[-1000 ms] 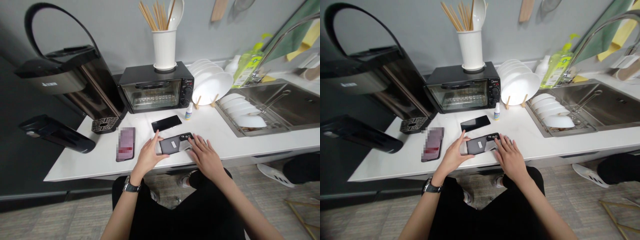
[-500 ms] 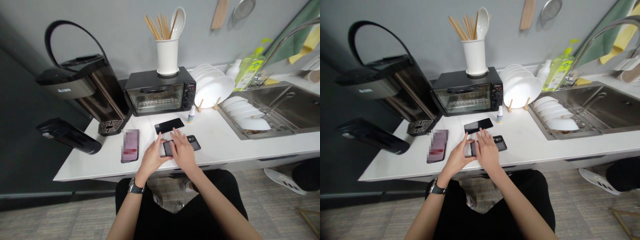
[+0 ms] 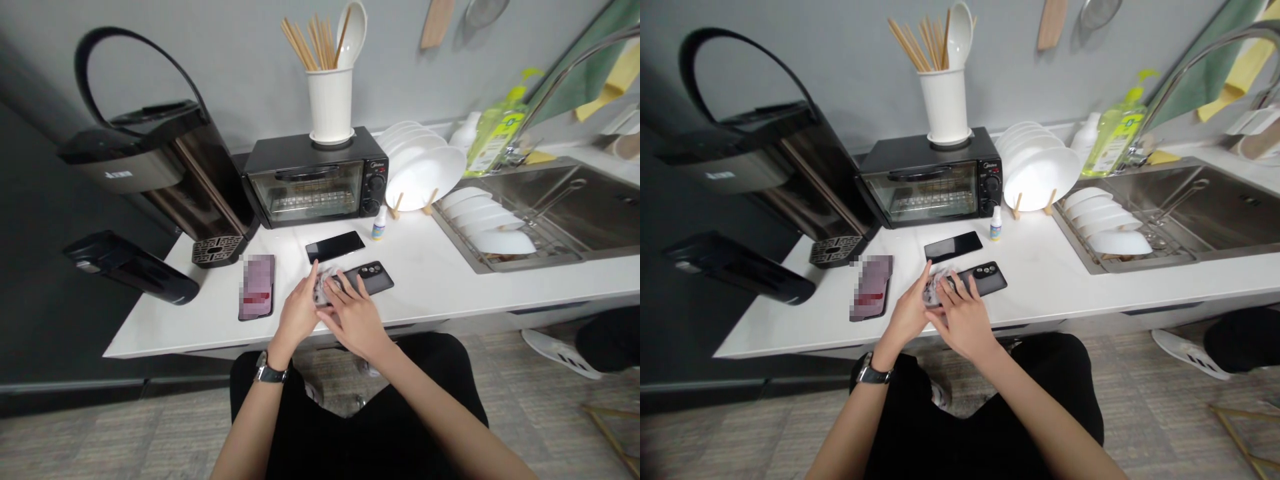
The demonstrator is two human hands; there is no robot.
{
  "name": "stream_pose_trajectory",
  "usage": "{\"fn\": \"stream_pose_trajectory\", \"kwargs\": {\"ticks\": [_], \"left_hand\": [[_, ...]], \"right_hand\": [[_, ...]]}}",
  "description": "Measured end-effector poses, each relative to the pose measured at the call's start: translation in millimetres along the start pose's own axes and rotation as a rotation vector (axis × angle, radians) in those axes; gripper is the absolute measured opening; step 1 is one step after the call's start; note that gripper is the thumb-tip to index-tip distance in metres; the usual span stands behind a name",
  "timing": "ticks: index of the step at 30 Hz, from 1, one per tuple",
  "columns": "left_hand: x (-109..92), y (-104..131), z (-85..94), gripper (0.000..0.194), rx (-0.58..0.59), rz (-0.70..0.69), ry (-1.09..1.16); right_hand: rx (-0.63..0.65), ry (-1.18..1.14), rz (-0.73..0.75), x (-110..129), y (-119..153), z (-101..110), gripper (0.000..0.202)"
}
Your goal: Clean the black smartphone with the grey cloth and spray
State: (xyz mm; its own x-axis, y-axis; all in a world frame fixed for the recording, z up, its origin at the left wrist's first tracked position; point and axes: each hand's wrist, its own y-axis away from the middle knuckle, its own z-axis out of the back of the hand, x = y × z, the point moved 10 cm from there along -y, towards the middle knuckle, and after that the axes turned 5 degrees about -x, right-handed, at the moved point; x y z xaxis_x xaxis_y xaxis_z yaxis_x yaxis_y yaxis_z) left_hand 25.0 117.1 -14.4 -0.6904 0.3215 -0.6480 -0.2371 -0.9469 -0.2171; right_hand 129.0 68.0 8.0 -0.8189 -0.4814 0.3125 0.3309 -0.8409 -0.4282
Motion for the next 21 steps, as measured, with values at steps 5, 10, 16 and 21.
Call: {"fn": "stream_pose_trajectory", "kwargs": {"ticks": [5, 10, 16, 21], "left_hand": [[-4.8, 0.0, 0.5, 0.124, -0.019, -0.051, 0.039], [-4.8, -1.0, -1.6, 0.124, -0.010, -0.056, 0.012], [-8.7, -1.6, -1.6, 0.118, -0.014, -0.085, 0.002], [-11.2, -2.5, -0.3, 0.099, -0.015, -0.112, 0.022]], "right_hand": [[0.002, 0.062, 0.050, -25.0, 48.1, 28.3, 0.063], [-0.099, 0.220, -0.114, -80.3, 68.7, 59.8, 0.061], [-0.052, 0.170, -0.129, -86.7, 40.1, 33.3, 0.074], [-0.114, 0.128, -0.191, -82.2, 0.1, 16.8, 0.092]]}}
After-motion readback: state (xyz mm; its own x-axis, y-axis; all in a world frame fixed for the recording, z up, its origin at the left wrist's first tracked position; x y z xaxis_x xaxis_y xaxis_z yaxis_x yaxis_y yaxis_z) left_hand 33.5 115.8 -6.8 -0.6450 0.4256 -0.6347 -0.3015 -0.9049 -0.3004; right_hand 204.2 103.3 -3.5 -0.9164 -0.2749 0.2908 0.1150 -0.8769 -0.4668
